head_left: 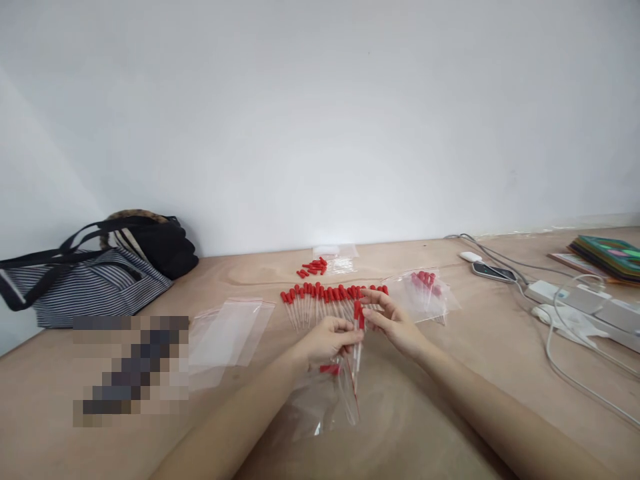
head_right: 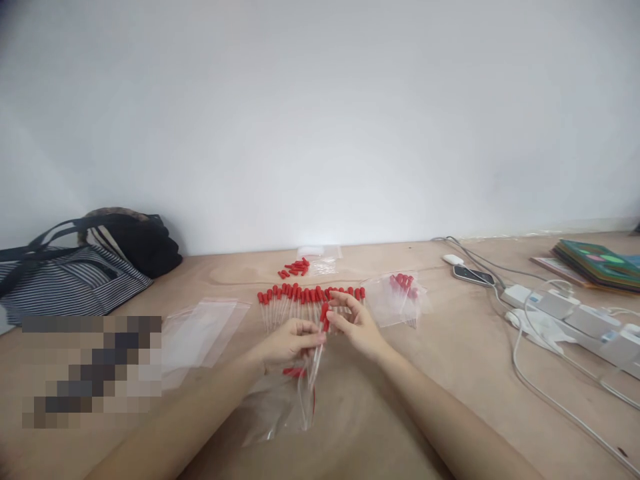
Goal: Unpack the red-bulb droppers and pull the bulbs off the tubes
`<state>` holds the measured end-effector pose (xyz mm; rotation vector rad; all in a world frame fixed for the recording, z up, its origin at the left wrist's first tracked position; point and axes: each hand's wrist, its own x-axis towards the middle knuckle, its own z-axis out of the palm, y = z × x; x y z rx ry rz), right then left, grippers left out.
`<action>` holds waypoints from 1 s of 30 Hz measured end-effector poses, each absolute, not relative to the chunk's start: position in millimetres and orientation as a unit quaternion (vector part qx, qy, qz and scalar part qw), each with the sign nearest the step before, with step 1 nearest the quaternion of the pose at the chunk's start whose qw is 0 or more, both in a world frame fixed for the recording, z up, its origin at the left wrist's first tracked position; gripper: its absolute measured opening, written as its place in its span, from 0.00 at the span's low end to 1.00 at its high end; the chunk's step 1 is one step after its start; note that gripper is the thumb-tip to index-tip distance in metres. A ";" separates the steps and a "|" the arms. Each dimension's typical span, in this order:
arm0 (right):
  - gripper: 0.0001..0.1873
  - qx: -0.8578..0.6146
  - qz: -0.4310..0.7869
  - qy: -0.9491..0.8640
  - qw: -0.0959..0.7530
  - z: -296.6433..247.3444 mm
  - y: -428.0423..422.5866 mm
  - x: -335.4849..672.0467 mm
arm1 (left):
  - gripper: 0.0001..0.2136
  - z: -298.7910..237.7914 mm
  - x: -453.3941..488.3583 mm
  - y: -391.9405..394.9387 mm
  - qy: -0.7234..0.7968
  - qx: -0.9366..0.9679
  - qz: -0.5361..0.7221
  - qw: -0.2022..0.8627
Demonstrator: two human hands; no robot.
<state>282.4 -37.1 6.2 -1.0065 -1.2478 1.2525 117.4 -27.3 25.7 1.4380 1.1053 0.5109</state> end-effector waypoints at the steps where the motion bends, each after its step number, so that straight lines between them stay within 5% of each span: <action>1: 0.24 -0.431 0.504 -0.522 0.536 4.5 -37.1 282.3 | 0.13 28.6 110.9 -20.7 0.509 0.617 0.235 0.552; 6: 0.18 -0.512 0.448 -0.558 0.476 -11.1 -46.3 281.2 | 0.10 32.0 65.3 25.7 0.626 0.589 0.291 0.420; 18: 0.03 -0.486 0.326 -0.731 0.352 -12.9 -74.3 263.1 | 0.14 11.6 52.8 59.7 0.703 0.635 0.194 0.255; 30: 0.05 -0.470 0.309 -0.765 0.313 -14.5 -80.6 256.7 | 0.08 19.8 48.6 6.5 0.630 0.724 0.232 0.159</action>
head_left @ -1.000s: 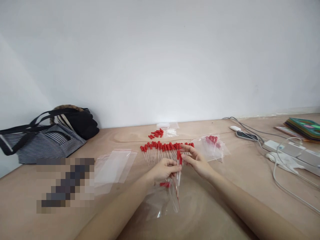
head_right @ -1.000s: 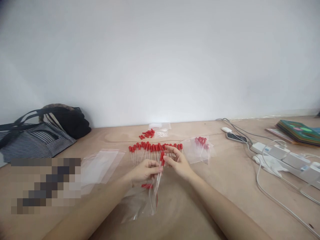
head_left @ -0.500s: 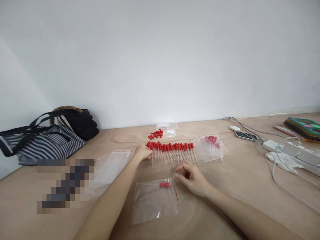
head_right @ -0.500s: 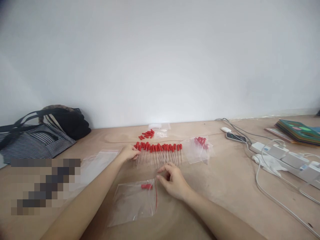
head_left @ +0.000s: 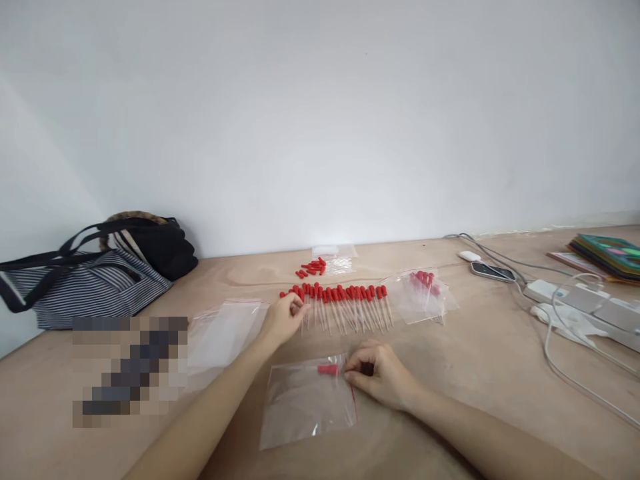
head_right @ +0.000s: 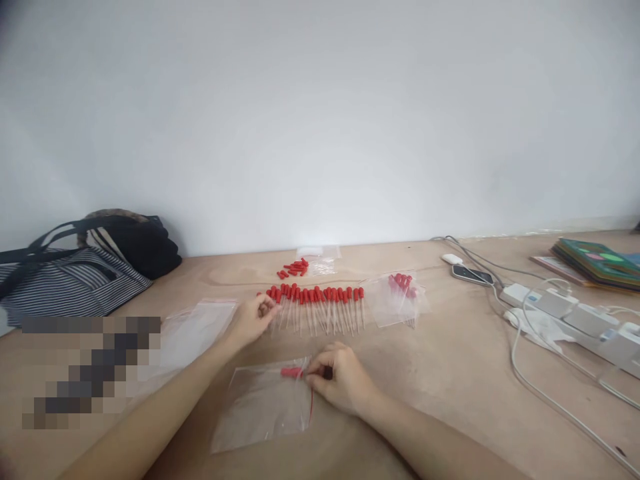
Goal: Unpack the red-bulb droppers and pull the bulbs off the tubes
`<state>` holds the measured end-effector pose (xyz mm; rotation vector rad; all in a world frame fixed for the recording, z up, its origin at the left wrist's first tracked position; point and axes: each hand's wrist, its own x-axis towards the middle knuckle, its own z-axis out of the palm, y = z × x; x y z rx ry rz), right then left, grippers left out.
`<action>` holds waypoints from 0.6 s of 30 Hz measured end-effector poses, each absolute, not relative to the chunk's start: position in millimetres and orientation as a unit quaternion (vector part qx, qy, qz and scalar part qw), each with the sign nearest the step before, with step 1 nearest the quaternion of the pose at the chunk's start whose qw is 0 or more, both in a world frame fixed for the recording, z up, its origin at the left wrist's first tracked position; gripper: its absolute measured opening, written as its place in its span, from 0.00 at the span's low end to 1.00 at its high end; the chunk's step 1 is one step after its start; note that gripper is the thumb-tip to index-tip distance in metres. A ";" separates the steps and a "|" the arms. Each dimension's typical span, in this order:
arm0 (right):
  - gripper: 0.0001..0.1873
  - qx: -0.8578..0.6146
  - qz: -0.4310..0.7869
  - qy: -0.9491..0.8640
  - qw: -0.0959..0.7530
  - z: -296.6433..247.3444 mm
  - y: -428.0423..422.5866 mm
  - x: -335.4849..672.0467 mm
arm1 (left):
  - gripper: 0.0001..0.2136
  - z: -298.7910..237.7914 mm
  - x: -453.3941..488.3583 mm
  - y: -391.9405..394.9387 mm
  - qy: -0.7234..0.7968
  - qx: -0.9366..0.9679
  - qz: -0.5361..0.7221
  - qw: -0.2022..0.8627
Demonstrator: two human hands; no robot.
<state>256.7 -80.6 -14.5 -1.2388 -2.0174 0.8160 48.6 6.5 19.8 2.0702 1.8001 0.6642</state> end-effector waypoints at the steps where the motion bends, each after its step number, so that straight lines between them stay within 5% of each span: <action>1: 0.05 -0.464 0.311 -0.768 0.313 -15.3 -80.1 256.3 | 0.09 19.0 45.7 -8.4 0.595 0.751 0.233 0.168; 4: 0.05 -0.469 0.302 -0.776 0.295 -17.0 -79.1 254.9 | 0.22 14.1 35.4 -51.4 0.392 0.884 0.169 0.192; 7: 0.08 -0.494 0.280 -0.779 0.264 -16.1 -79.7 252.8 | 0.34 10.4 30.6 -76.5 0.365 0.907 0.075 0.195; 12: 0.12 -0.548 0.261 -0.755 0.247 -11.4 -82.0 246.0 | 0.36 14.3 37.8 -81.7 0.374 0.907 0.019 0.191; 18: 0.06 -0.566 0.249 -0.746 0.248 -8.3 -80.2 235.1 | 0.34 15.6 40.6 -82.0 0.352 0.918 0.017 0.184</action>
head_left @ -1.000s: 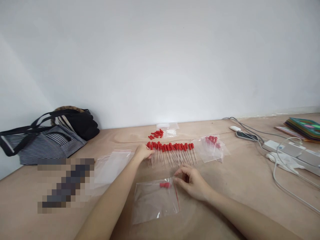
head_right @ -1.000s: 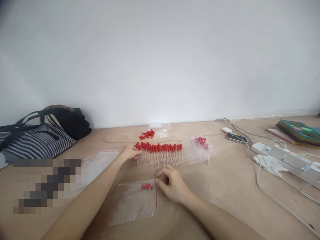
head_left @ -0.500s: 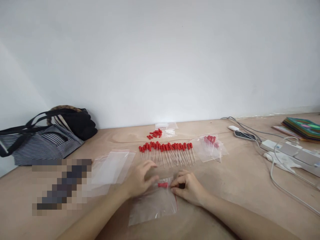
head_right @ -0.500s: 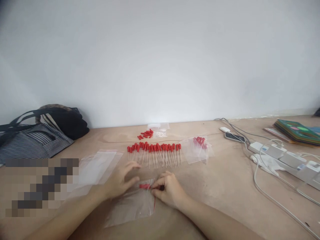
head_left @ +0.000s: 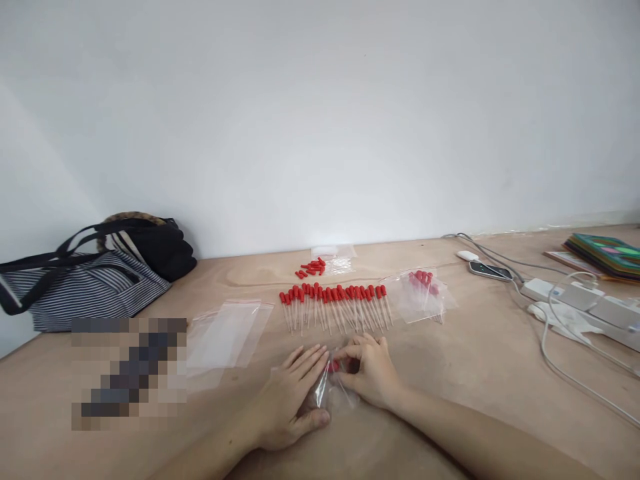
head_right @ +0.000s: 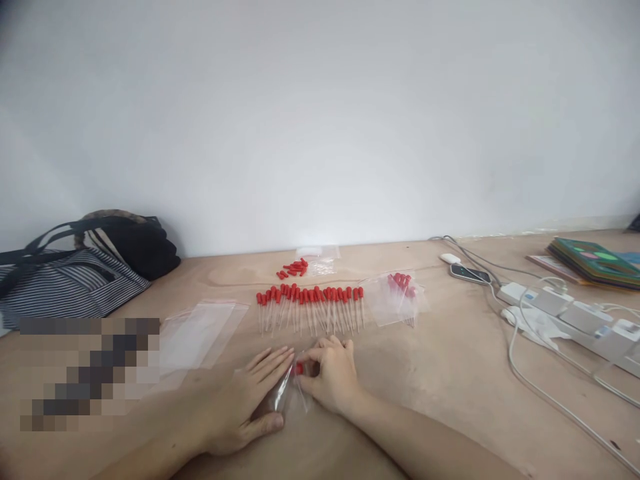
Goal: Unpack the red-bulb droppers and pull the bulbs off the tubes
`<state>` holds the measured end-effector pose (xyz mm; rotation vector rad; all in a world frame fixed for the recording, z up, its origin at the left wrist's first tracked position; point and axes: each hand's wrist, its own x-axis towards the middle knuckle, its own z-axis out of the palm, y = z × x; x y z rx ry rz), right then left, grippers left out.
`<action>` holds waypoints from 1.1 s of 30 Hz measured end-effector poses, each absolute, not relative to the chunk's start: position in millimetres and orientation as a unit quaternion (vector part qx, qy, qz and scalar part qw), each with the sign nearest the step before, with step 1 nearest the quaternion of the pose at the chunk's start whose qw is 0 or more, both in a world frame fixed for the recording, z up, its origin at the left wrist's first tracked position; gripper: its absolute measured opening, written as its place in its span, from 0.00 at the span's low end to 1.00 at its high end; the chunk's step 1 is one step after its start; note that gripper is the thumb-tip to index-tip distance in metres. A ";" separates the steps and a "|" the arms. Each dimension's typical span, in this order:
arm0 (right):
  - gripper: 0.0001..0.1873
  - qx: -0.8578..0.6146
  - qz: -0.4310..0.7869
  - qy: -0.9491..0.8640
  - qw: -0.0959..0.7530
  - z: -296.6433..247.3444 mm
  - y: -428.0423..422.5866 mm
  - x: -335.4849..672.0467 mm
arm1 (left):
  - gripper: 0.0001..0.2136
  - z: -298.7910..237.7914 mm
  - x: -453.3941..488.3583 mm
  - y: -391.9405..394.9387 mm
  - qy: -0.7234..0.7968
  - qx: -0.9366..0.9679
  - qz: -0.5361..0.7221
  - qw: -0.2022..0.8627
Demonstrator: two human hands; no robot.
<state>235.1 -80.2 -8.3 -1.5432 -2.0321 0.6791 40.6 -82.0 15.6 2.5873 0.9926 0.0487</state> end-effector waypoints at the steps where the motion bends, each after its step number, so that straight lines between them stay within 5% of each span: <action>1: 0.05 -0.562 0.249 -0.749 0.246 -7.8 -80.1 233.9 | 0.34 14.5 40.1 -82.2 0.349 0.919 0.020 0.180; 11: 0.05 -0.494 0.339 -0.737 0.313 -4.8 -73.7 273.4 | 0.34 16.5 39.3 -82.5 0.352 0.919 0.013 0.180; 15: 0.14 -0.453 0.465 -0.626 0.433 -4.3 -51.4 306.4 | 0.34 19.5 37.5 -83.5 0.361 0.912 0.002 0.195; 21: 0.19 -0.457 0.467 -0.501 0.567 3.6 -33.3 311.8 | 0.20 30.5 42.7 -68.4 0.398 0.875 0.098 0.260; 29: 0.21 -0.439 0.479 -0.514 0.560 -1.5 -43.1 271.5 | 0.10 22.4 119.0 -48.9 0.424 0.744 0.243 0.455; 33: 0.23 -0.472 0.419 -0.539 0.558 -7.6 -48.2 269.0 | 0.08 18.1 105.0 -33.1 0.486 0.704 0.291 0.429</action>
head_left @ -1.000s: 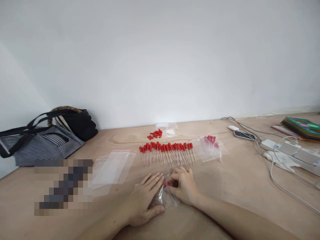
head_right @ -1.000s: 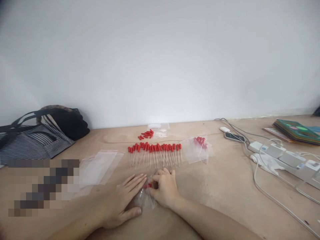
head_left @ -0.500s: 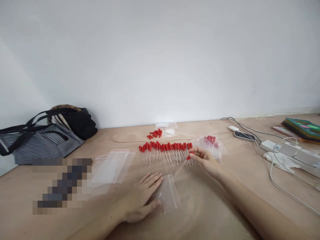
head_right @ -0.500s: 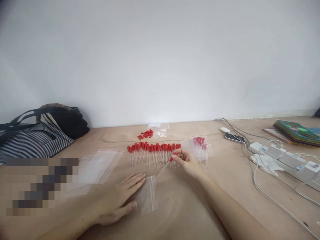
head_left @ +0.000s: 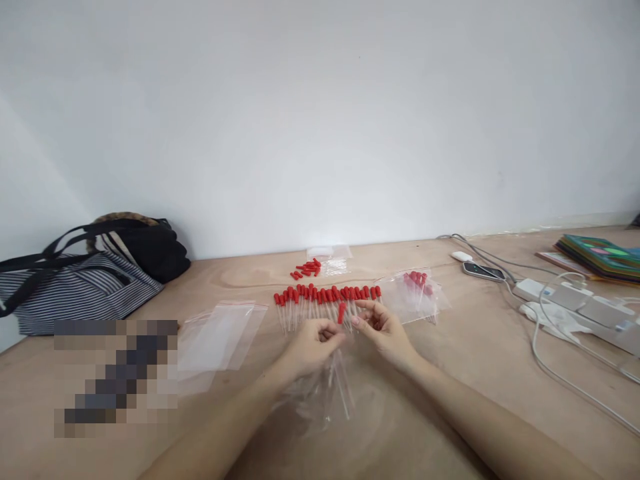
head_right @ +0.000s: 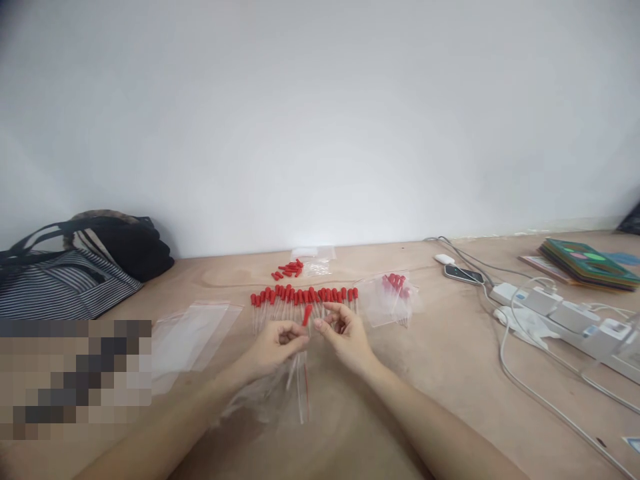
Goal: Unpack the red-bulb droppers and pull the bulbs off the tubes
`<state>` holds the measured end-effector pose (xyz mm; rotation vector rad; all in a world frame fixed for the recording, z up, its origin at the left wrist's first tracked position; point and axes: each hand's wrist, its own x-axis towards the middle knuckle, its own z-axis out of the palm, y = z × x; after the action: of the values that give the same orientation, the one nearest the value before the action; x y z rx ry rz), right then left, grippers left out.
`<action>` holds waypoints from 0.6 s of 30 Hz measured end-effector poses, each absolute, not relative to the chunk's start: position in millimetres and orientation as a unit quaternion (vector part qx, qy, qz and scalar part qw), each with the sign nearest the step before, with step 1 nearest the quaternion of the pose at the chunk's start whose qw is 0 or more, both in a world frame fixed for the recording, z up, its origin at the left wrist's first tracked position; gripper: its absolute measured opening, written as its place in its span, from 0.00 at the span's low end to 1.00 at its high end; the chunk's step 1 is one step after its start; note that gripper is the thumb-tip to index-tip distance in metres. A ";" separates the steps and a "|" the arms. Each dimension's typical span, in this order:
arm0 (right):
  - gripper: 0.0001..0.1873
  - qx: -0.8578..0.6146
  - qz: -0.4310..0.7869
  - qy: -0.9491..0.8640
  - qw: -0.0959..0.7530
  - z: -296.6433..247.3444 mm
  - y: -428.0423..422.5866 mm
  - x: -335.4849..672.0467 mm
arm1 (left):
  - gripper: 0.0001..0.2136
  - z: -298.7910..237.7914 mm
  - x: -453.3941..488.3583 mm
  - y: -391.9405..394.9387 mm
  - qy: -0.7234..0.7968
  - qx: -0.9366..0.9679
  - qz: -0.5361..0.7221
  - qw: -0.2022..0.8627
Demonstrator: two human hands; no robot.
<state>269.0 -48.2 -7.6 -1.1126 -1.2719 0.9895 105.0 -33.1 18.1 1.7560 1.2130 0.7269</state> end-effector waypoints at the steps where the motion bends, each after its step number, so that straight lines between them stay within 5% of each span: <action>1: 0.21 -0.493 0.400 -0.557 0.535 -8.4 -50.8 269.3 | 0.09 17.9 92.6 -24.7 0.518 0.690 0.312 0.399; 4: 0.13 -0.553 0.342 -0.638 0.413 -6.5 -62.5 267.5 | 0.14 16.2 47.1 5.4 0.628 0.620 0.343 0.320; 9: 0.17 -0.581 0.246 -0.729 0.266 5.0 -83.9 253.2 | 0.17 7.2 0.6 34.9 0.683 0.576 0.326 0.308; 18: 0.06 -0.586 0.295 -0.705 0.269 -6.4 -88.5 240.2 | 0.19 -3.3 -0.5 37.4 0.693 0.580 0.308 0.297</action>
<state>240.2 -88.5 -6.4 -1.5803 -1.9012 0.7965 -0.5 37.4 -3.3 1.5422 1.8426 0.8194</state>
